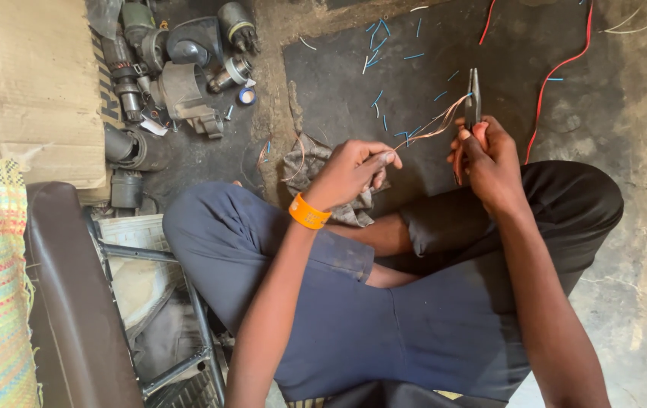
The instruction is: The person sits on the floor and uses pliers to strip the insulation from multiple wires. They repeatedly grip the wire ends, pull off the insulation, and drop the pieces onto the floor.
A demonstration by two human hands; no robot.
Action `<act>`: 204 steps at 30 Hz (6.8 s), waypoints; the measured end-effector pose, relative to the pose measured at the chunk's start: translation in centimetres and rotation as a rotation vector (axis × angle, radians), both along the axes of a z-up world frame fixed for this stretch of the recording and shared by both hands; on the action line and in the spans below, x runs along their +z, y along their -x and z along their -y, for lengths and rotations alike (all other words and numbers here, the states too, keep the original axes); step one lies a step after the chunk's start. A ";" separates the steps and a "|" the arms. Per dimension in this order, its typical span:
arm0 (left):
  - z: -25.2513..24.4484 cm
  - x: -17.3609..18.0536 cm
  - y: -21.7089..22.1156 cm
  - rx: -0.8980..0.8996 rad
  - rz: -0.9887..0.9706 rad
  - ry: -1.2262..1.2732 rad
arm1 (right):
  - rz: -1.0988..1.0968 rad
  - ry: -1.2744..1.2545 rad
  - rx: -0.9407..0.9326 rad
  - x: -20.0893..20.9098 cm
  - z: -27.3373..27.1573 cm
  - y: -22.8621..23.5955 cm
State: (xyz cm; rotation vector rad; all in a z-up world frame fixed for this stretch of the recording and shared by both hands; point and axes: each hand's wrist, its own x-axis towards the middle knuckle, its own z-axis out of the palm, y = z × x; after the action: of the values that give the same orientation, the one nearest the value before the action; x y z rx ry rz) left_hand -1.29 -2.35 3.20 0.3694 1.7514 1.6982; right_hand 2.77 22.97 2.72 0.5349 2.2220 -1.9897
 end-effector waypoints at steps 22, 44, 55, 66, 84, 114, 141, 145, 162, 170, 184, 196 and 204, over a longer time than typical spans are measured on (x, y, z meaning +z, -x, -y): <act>3.8 0.8 0.7 0.369 -0.072 0.050 | -0.024 0.116 0.313 0.8 2.1 0.0; 2.1 -1.3 0.6 0.389 -0.420 0.357 | -0.186 -1.056 0.767 -2.4 3.7 -0.4; 1.7 -3.1 -0.5 0.124 -0.703 0.258 | -0.658 -1.008 0.758 7.7 5.8 0.4; -1.6 -2.9 -1.3 0.296 -0.917 0.538 | -0.002 -0.454 0.455 4.2 6.2 -3.0; 0.6 -2.0 0.3 0.179 -0.803 0.282 | -0.367 0.993 -0.101 9.7 1.9 -9.7; -0.9 -0.7 -1.2 0.272 -0.854 0.284 | 0.220 0.135 0.234 3.3 4.3 -5.1; 0.7 -0.9 -0.5 -0.085 -0.357 0.410 | -0.471 -0.397 0.150 7.5 1.8 -7.7; 0.6 -1.0 -0.8 -0.122 -0.513 0.361 | -0.780 -1.002 0.600 7.1 4.0 -3.7; 1.8 0.2 0.0 -0.249 -0.320 0.176 | -0.275 -0.612 0.741 6.1 0.0 -3.5; 0.8 -0.7 0.6 0.032 -0.709 0.143 | 0.128 -0.377 0.532 5.3 0.5 -4.3; 0.6 -0.4 0.8 0.376 -0.746 0.121 | 0.383 0.456 0.157 2.1 -3.2 -7.2; 0.9 -2.5 1.2 0.568 -0.240 0.145 | -0.284 -1.035 -0.031 9.1 -2.3 -9.4; 1.3 -3.9 1.2 0.491 0.079 -0.201 | -0.133 -1.068 0.109 4.6 -7.5 -8.0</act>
State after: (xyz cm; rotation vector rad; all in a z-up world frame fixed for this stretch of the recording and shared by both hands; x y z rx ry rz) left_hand -2.49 -3.62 -0.74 -0.0530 1.7096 2.2073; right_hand 10.72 30.48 7.32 0.3254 3.1694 -0.6445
